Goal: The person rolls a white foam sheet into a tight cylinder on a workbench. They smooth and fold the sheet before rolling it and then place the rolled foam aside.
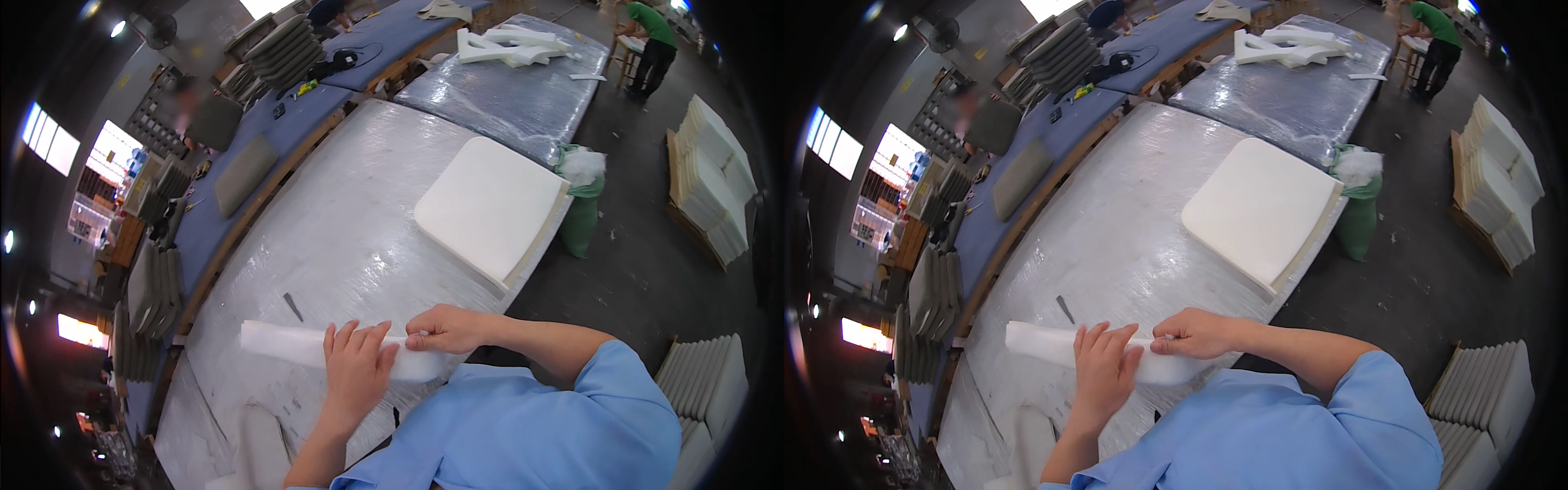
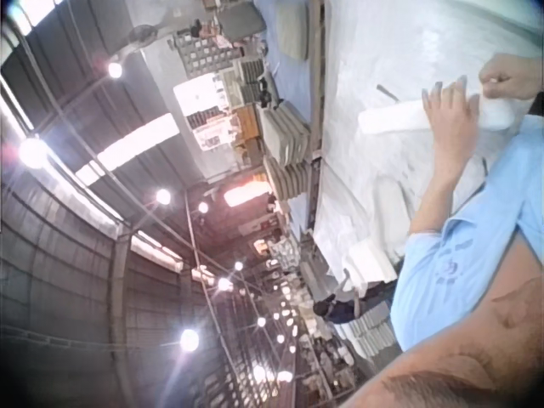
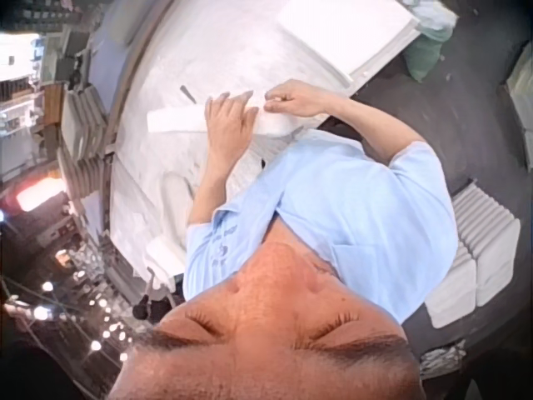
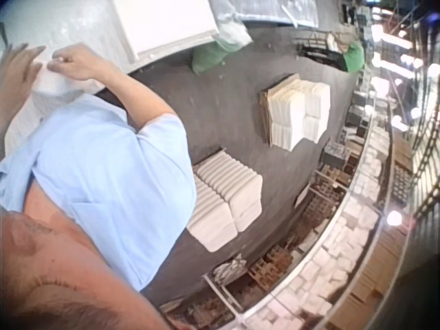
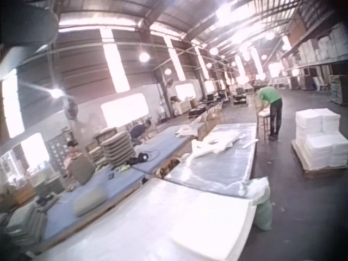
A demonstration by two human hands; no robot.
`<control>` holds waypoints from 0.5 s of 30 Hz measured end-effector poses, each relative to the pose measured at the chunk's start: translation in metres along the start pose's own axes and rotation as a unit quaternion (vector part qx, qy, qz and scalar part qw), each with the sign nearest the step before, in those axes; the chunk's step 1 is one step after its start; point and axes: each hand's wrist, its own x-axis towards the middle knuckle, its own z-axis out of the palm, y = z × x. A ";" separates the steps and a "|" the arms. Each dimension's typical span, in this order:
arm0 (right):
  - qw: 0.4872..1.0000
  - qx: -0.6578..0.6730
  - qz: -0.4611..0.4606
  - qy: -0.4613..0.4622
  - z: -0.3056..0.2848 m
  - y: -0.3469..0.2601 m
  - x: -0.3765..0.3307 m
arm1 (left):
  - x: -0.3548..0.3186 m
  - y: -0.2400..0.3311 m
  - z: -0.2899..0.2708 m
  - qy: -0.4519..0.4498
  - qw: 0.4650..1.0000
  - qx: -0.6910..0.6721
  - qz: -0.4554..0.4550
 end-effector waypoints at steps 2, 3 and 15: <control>0.999 0.035 -0.013 -0.030 -0.004 0.010 0.007 | 0.000 0.023 -0.003 -0.008 1.000 -0.016 -0.020; 0.998 0.054 -0.017 -0.039 -0.005 0.014 0.010 | 0.001 0.035 -0.001 -0.013 0.999 -0.027 -0.031; 0.987 -0.023 0.026 -0.159 0.021 0.107 0.085 | 0.006 0.079 0.028 -0.065 0.977 0.071 -0.192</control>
